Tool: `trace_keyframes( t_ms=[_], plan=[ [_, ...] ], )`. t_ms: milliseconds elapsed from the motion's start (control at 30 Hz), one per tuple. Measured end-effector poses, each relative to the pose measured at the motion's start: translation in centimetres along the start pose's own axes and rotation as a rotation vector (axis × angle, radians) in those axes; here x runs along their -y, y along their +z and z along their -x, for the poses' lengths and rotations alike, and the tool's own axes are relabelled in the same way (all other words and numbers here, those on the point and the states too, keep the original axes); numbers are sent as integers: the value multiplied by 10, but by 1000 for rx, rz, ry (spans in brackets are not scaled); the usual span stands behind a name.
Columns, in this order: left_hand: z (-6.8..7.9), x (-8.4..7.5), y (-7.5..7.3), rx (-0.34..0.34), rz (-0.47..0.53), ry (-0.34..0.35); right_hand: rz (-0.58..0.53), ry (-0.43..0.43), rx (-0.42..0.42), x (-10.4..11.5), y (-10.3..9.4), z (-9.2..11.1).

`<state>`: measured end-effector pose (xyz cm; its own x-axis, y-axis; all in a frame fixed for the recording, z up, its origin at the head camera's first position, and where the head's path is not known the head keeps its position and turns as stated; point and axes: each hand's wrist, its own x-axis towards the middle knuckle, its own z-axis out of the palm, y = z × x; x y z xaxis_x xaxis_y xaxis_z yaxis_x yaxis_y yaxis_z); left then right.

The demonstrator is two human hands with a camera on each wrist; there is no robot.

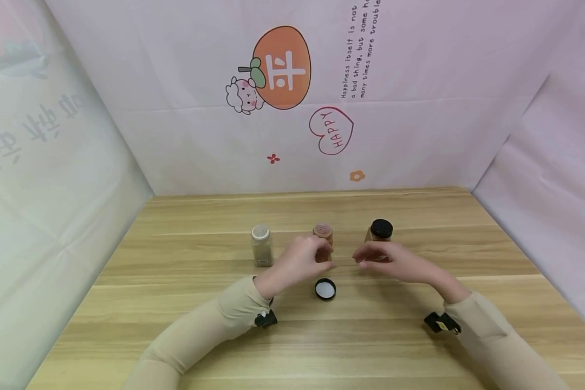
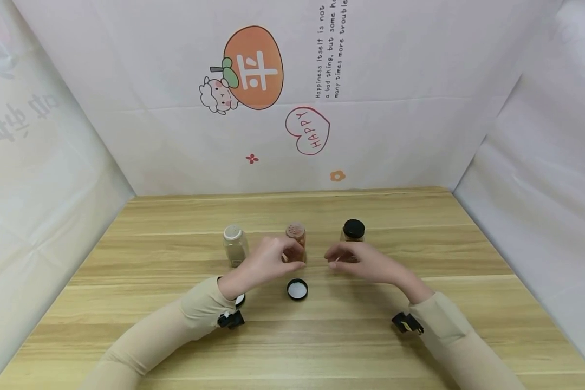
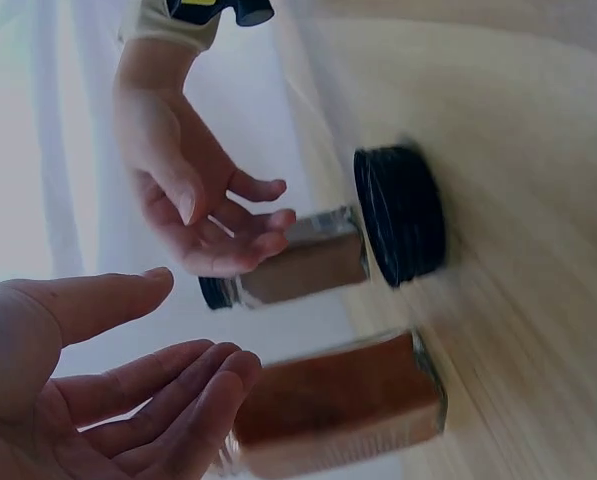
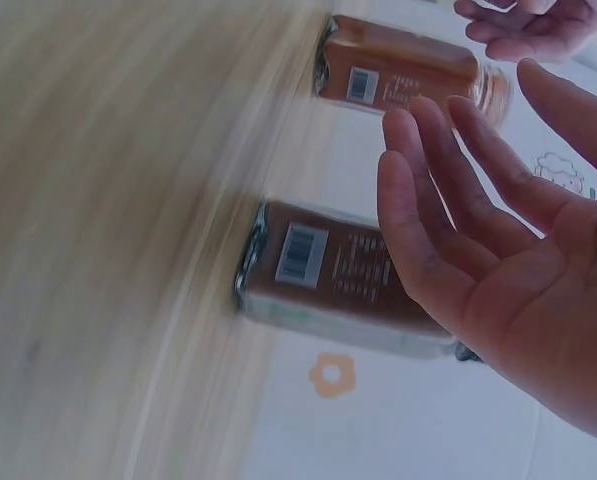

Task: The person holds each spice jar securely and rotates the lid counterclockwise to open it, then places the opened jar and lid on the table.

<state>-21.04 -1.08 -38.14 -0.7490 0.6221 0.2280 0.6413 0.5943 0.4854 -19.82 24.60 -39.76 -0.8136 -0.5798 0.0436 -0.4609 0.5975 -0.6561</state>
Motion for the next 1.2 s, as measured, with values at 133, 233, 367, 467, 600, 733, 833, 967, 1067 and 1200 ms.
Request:
trace_keyframes(
  t_ms=[133,233,367,467,600,733,833,967,1067,1200],
  plan=[
    [-5,-6,6,33,-4,23,9,18,-22,-3,-4,7],
    [-9,-10,11,28,-17,49,12,17,-41,-4,-9,11],
    [-14,-15,17,18,-11,64,25,17,-49,-6,-15,17],
    [-18,-17,20,12,-3,61,25,26,-53,-7,-19,20],
    [-26,-20,24,-3,8,44,39,38,-80,-10,-25,24],
    [-34,-22,29,-1,18,9,56,67,-109,-13,-31,29],
    [-39,-25,34,6,22,-9,53,90,-128,-14,-37,32],
    [-45,-30,39,0,20,-29,37,126,-145,-17,-47,37],
    [-50,-32,41,-9,31,-67,35,153,-161,-19,-53,39],
    [-57,-33,45,-23,71,-107,72,193,-188,-21,-58,38]
  ],
)
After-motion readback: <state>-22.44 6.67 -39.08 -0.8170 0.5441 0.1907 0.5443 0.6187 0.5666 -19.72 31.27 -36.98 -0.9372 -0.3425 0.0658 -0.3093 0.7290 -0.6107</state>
